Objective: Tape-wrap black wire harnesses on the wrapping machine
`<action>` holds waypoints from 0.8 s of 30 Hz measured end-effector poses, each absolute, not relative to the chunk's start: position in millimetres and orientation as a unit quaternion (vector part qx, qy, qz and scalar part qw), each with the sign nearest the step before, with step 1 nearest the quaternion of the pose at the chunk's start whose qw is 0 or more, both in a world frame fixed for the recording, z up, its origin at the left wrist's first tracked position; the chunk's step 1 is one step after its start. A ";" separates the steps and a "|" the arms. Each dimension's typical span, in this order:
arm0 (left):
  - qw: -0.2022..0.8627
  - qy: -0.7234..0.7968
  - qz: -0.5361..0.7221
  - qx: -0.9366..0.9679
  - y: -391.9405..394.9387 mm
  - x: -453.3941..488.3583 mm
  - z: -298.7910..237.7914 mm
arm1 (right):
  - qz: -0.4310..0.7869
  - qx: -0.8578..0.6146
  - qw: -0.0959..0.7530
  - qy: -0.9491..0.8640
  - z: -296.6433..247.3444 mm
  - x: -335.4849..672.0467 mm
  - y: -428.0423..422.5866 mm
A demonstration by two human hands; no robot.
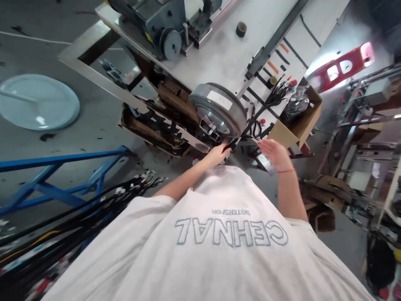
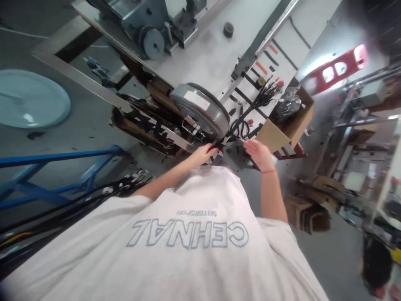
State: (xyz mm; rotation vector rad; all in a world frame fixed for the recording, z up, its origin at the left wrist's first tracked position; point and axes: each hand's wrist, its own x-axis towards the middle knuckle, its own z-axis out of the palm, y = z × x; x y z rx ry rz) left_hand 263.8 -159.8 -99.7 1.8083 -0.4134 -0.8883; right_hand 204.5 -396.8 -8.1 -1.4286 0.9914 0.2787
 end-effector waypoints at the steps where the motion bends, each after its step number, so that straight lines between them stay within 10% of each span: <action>1: 0.518 -0.177 -0.383 0.744 -172.3 263.8 -100.2 | 0.136 -0.602 0.650 0.443 -14.9 212.5 -392.6; 10: 0.517 -0.157 -0.319 0.779 -168.7 266.0 -70.5 | 0.010 -0.342 0.826 0.448 -32.9 317.2 -393.4; 18: 0.586 -0.260 -0.682 0.351 -160.7 289.9 -23.0 | -0.023 -0.307 0.925 0.221 34.4 283.9 -401.9; 24: 0.526 -0.297 -0.400 0.690 -154.4 275.5 -6.5 | 0.020 -0.391 0.892 0.227 83.5 277.3 -384.4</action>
